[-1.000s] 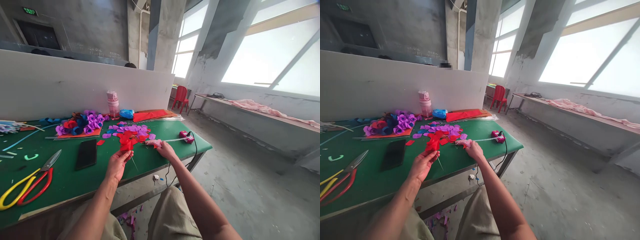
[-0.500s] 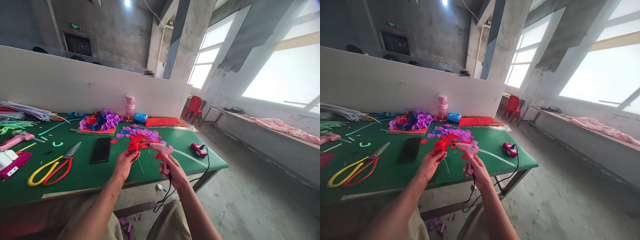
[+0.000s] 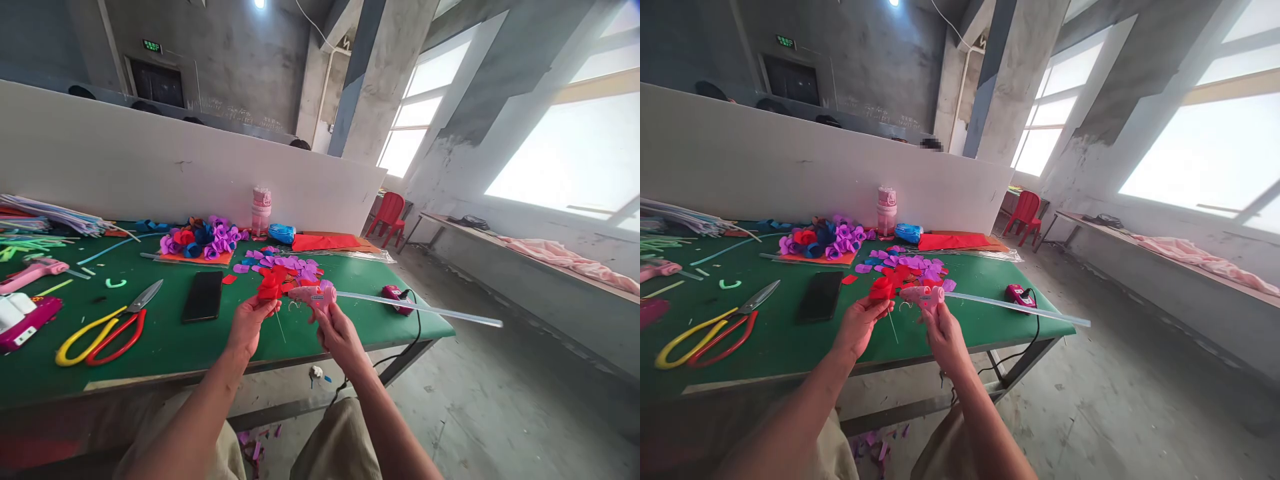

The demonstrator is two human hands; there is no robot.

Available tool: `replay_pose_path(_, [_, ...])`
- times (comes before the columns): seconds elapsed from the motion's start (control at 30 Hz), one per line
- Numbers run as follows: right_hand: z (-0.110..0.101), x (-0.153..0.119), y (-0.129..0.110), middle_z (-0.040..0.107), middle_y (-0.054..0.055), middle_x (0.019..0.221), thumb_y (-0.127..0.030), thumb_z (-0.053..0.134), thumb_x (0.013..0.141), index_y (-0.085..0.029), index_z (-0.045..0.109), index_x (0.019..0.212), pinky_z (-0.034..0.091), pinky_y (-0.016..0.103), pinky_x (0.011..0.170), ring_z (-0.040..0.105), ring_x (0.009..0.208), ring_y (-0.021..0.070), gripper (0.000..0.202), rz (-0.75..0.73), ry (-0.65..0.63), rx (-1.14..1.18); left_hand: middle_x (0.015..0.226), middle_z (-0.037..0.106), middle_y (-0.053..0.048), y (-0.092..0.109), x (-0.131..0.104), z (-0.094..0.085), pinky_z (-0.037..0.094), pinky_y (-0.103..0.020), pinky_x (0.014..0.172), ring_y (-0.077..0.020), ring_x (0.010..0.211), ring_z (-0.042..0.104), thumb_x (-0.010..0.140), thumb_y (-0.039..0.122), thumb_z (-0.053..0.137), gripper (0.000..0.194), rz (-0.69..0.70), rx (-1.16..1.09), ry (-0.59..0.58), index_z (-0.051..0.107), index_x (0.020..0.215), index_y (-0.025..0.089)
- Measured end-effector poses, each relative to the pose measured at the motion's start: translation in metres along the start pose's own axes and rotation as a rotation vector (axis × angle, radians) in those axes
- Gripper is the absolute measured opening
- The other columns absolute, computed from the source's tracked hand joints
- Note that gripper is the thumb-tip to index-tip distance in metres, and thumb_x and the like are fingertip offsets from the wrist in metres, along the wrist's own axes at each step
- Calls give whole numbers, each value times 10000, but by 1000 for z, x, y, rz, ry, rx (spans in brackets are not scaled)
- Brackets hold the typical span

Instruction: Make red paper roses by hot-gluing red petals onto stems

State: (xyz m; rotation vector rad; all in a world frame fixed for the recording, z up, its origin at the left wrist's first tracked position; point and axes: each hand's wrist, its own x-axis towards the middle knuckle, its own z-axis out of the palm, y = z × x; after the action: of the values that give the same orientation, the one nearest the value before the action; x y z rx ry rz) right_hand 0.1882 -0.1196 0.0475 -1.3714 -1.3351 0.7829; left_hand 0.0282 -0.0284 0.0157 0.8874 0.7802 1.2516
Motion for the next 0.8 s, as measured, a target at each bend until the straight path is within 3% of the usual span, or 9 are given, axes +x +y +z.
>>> replay_pose_path(0.33, [3,4,1,462,-48,507,-459,441,873,-198,537,856,309,203,413,422,435,100,279,-57,54,-126,704,701,-41,-1,1,0,419,-292,684,-150,678,602,531,303,828,307,3,7,-1,731,781,154])
replay_pose_path(0.8, [5,1,-1,514,-23,544,-434,471,838,-220,577,908,328,225,437,470,480,138,250,-55,99,-117,701,702,-48,2,-2,3,430,-314,712,-169,692,614,517,299,832,319,5,0,0,735,779,147])
